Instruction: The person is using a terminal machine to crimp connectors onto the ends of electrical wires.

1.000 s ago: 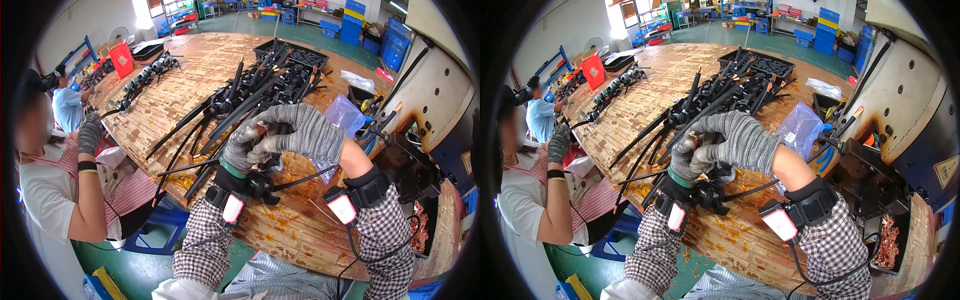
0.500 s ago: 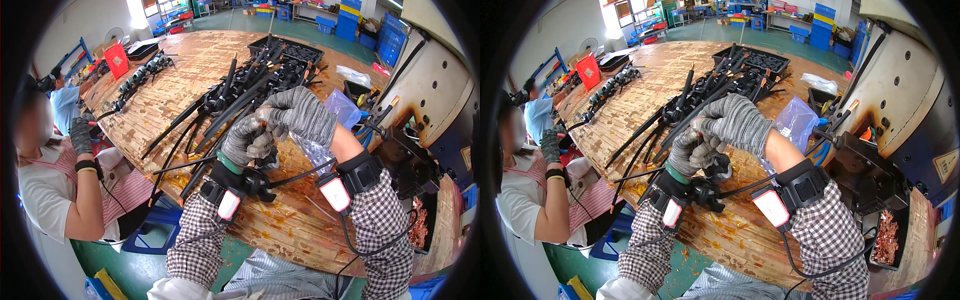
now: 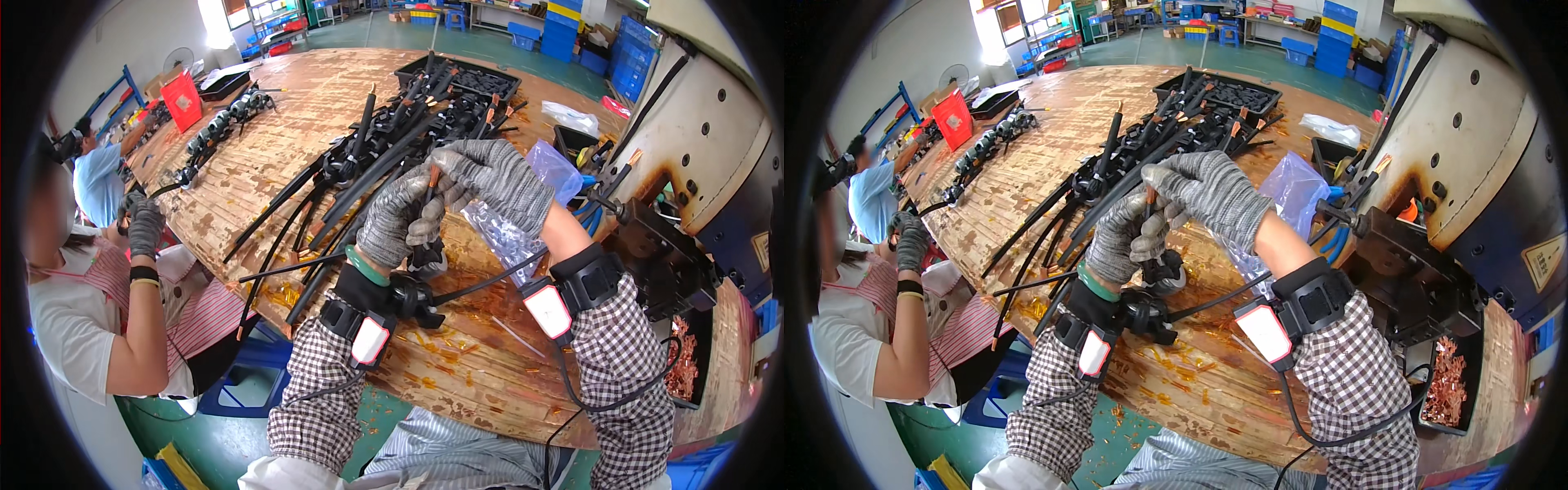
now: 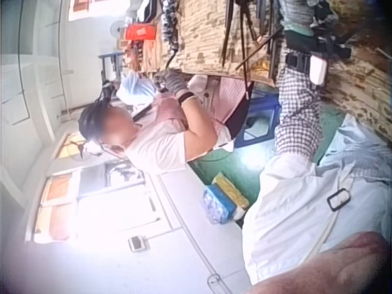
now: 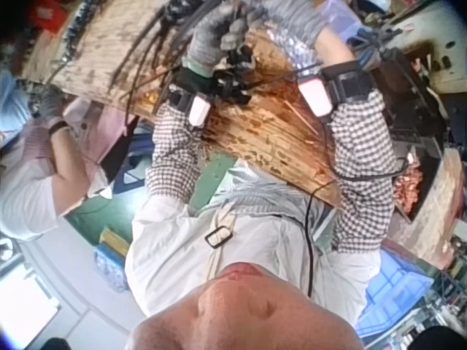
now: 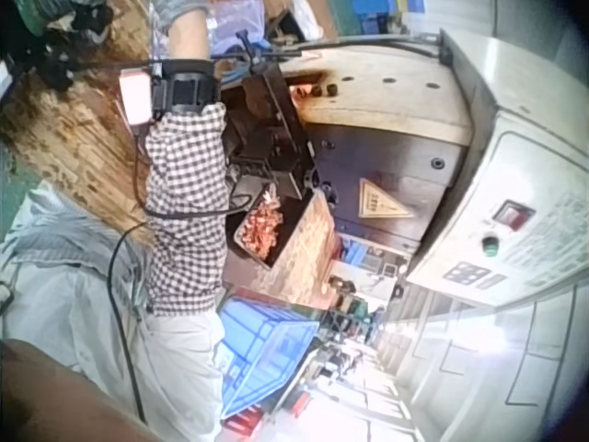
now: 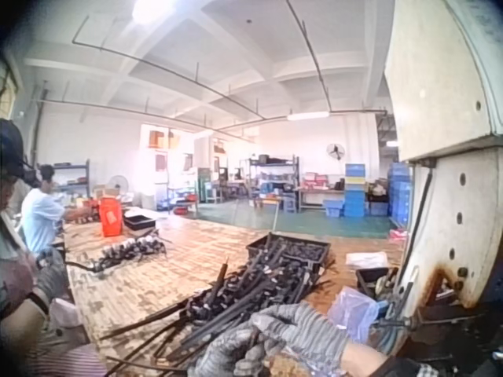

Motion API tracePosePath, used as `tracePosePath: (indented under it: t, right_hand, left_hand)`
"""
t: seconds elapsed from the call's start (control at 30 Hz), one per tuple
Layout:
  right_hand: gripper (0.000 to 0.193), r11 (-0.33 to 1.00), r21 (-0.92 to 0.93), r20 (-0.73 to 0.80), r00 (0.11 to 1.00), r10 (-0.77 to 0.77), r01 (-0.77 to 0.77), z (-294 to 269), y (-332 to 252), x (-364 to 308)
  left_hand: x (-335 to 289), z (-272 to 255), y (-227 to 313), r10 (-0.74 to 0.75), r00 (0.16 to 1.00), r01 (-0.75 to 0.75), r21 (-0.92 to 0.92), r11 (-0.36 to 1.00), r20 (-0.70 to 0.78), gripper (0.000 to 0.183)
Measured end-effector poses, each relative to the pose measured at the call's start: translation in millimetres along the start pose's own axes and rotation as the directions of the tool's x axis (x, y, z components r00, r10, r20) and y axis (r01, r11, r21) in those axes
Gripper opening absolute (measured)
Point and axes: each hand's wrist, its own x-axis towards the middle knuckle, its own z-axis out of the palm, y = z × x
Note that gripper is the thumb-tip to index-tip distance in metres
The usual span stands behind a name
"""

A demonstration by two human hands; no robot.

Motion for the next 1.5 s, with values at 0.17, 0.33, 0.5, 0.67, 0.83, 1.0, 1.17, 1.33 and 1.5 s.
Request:
tracePosePath:
  t: [0.17, 0.33, 0.5, 0.67, 0.83, 1.0, 1.17, 1.33, 1.5]
  right_hand:
    - [0.012, 0.929, -0.302, 0.034, 0.977, -0.212, 0.212, -6, 10, 3]
    - [0.014, 0.924, -0.329, 0.022, 0.98, -0.199, 0.195, -9, 5, 0]
    - [0.018, 0.936, -0.307, 0.019, 0.984, -0.176, 0.173, -11, 5, -4]
    - [0.02, 0.994, -0.098, -0.001, 0.999, -0.051, 0.051, -6, 4, -8]
    - [0.02, 0.986, -0.139, -0.025, 0.995, -0.093, 0.088, -11, 7, -12]
    - [0.02, 0.957, -0.234, -0.045, 0.981, -0.189, 0.174, -7, 6, -17]
    - [0.021, 0.965, -0.239, -0.044, 0.991, -0.123, 0.109, -9, 6, -26]
    - [0.022, 0.949, -0.287, -0.076, 0.984, -0.158, 0.13, -5, -2, -40]
    - [0.024, 0.922, -0.338, -0.108, 0.965, -0.239, 0.19, -8, 6, -44]
  left_hand:
    - [-2, 8, 0, 0.045, 0.998, -0.038, 0.133, 0.99, -0.05, 0.035]
    - [1, 8, 1, 0.025, 1.0, -0.022, 0.18, 0.983, -0.013, 0.025]
    - [2, 14, -2, 0.007, 1.0, -0.002, 0.183, 0.983, -0.023, 0.018]
    - [-3, 19, 1, 0.057, 0.998, -0.049, 0.215, 0.975, -0.031, 0.022]
    - [0, 22, -8, 0.18, 0.981, -0.137, 0.403, 0.905, -0.071, 0.021]
    - [0, 34, -13, 0.372, 0.915, -0.198, 0.633, 0.749, -0.154, 0.012]
    - [0, 31, -20, 0.444, 0.893, -0.261, 0.715, 0.649, -0.077, 0.008]
    - [-7, 34, -26, 0.479, 0.875, -0.253, 0.778, 0.576, -0.07, 0.012]
    - [-9, 34, -32, 0.502, 0.861, -0.199, 0.85, 0.488, -0.087, 0.02]
